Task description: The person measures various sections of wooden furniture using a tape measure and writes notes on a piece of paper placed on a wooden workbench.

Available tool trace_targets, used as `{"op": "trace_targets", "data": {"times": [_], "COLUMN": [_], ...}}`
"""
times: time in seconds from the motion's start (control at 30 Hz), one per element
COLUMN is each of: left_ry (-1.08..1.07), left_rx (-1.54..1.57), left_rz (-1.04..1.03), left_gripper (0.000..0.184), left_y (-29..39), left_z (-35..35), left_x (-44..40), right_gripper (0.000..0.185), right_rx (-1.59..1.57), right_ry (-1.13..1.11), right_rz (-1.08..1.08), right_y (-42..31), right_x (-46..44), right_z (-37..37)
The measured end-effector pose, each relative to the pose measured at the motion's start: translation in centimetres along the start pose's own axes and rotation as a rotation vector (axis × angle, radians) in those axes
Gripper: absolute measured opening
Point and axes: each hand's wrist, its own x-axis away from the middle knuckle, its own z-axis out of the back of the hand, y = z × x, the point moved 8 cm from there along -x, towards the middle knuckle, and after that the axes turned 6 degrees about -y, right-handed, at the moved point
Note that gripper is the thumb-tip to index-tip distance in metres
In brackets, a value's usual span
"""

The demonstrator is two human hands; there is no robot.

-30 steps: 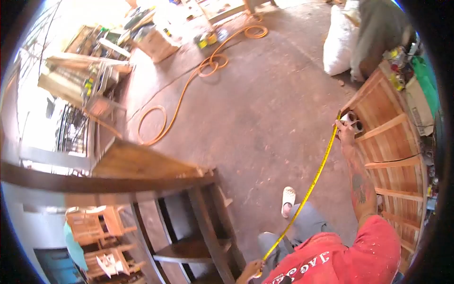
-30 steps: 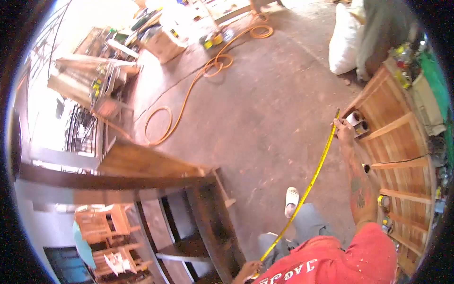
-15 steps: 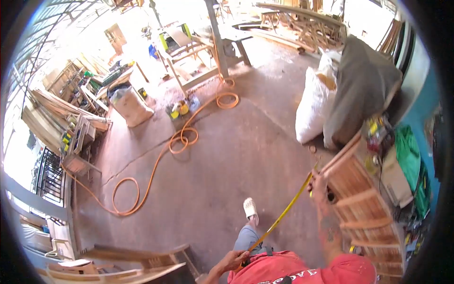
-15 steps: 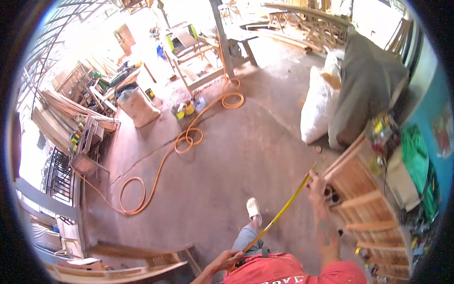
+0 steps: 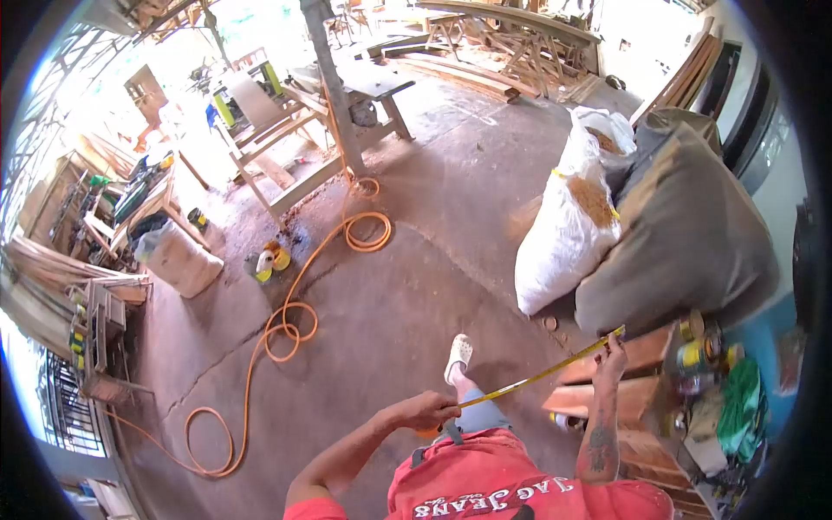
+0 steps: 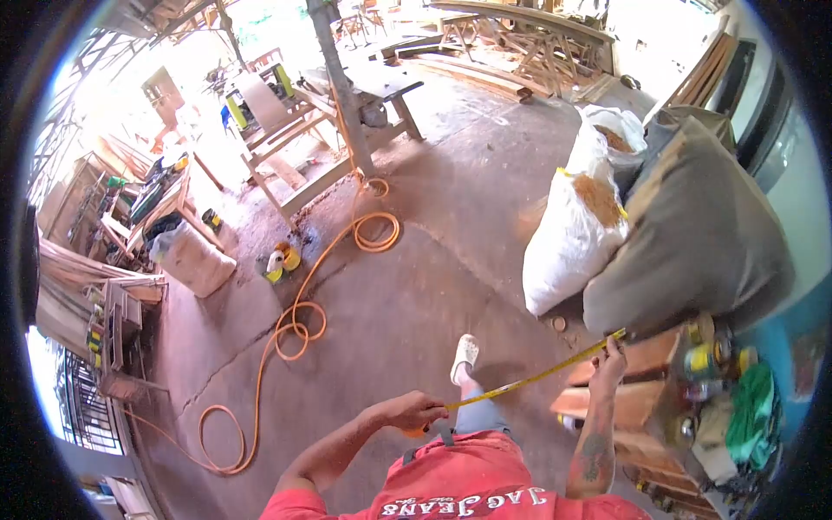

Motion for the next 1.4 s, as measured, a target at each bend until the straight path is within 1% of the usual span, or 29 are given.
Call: {"op": "trace_targets", "data": {"times": [0.03,0.1,0.17,0.2,0.23,0.27,0.3,0.33,0.37,0.4,0.43,0.47,0.53,0.57,0.67,0.77,0.8,0.83,0.9,0.97,1.0,1.03,1.07,1.1,1.13,1.17,1.23,1.3,1.4], "left_ry": [0.02,-0.005,0.017,0.015,0.037,0.064,0.09,0.123,0.14,0.189,0.24,0.283,0.352,0.367,0.437,0.437,0.411,0.375,0.298,0.209,0.128,0.051,0.043,0.035,0.043,0.051,0.042,0.07,0.113], "left_rx": [-0.008,0.011,0.025,0.164,0.174,0.189,0.215,0.317,0.383,0.421,0.453,0.492,0.581,0.602,0.653,0.578,0.581,0.597,0.473,0.402,0.414,0.425,0.403,0.386,0.397,0.407,0.289,0.413,0.625], "left_rz": [-0.03,0.004,0.031,0.073,0.067,0.054,0.04,0.085,0.099,0.06,0.018,-0.004,-0.036,-0.032,-0.061,-0.108,-0.098,-0.083,-0.079,-0.168,-0.098,-0.032,-0.013,0.005,0.0,-0.003,0.07,0.063,0.118], "left_gripper": [0.037,0.034,0.033,0.034,0.035,0.036,0.037,0.035,0.036,0.037,0.038,0.039,0.041,0.04,0.039,0.038,0.037,0.037,0.037,0.036,0.036,0.036,0.036,0.036,0.036,0.036,0.036,0.036,0.033], "left_y": [0.4,-2.2,-2.8,-2.9,-2.4,-1.9,-1.2,-1.8,-1.6,-0.8,-0.2,-0.1,-0.3,-0.4,-0.8,-1.1,-1.2,-0.8,0.8,1.7,3.0,4.6,5.5,5.5,4.2,2.6,0.4,-1.7,-3.3], "left_z": [3.4,7.4,12.4,14.3,16.6,18.9,20.9,22.7,24.8,27.4,29.9,32.3,36.6,38.5,46.3,54.6,57.6,60.1,66.5,72.1,74.9,77.5,80.4,82.9,85.2,87.5,92.2,94.9,96.4], "left_x": [-1.5,-4.1,-5.9,-6.3,-6.6,-7.1,-7.6,-8.4,-9.2,-9.9,-10.5,-11.5,-13.5,-14.7,-18.9,-22.7,-24.1,-25.1,-26.8,-28.8,-28.7,-28.2,-27.8,-27.5,-27.6,-27.4,-26.2,-25.0,-26.3], "right_gripper": [0.013,0.013,0.013,0.013,0.014,0.018,0.03,0.029,0.022,0.017,0.013,0.01,0.011,0.012,0.011,0.01,0.011,0.011,0.012,0.013,0.013,0.016,0.019,0.021,0.021,0.019,0.016,0.014,0.016], "right_rx": [-0.004,-0.014,-0.1,-0.12,-0.129,0.626,0.188,0.628,0.507,0.287,0.253,0.315,0.092,0.049,0.144,0.217,0.148,0.159,0.163,0.147,0.138,0.169,0.305,0.207,0.048,0.403,0.207,0.074,0.066], "right_ry": [0.017,0.053,-0.026,-0.035,-0.044,-0.149,-0.126,-0.237,-0.285,-0.292,-0.326,-0.439,-0.519,-0.56,-0.579,-0.552,-0.557,-0.525,-0.464,-0.362,-0.312,-0.273,-0.241,-0.19,-0.174,-0.243,-0.149,-0.129,-0.106], "right_rz": [0.006,0.004,0.035,0.025,0.015,0.512,0.13,0.474,0.385,0.249,0.306,0.424,0.107,0.069,-0.007,-0.09,-0.105,-0.09,-0.061,-0.009,0.018,0.09,0.288,0.124,0.036,0.328,0.273,0.1,0.043], "right_y": [-0.3,-0.4,0.0,-0.2,-1.1,-5.2,-3.0,-5.5,-5.1,-4.5,-5.3,-5.2,-4.2,-3.6,0.1,2.2,2.4,1.1,-2.0,-5.6,-6.9,-7.9,-10.0,-10.0,-10.5,-12.9,-12.8,-12.3,-12.6], "right_x": [-2.6,-7.5,-14.2,-16.2,-17.5,-16.8,-21.2,-20.9,-23.0,-24.9,-25.0,-25.5,-26.1,-26.7,-29.9,-34.0,-36.1,-37.5,-40.5,-43.2,-45.3,-48.4,-50.3,-54.0,-56.9,-58.1,-66.0,-74.3,-82.8], "right_z": [-2.1,-5.9,-11.3,-14.4,-17.6,-22.9,-25.0,-30.4,-34.3,-38.2,-42.8,-47.0,-54.0,-56.9,-63.6,-67.8,-69.0,-70.1,-73.2,-75.5,-76.4,-76.4,-77.2,-76.9,-77.4,-79.0,-79.4,-80.5,-85.8]}}
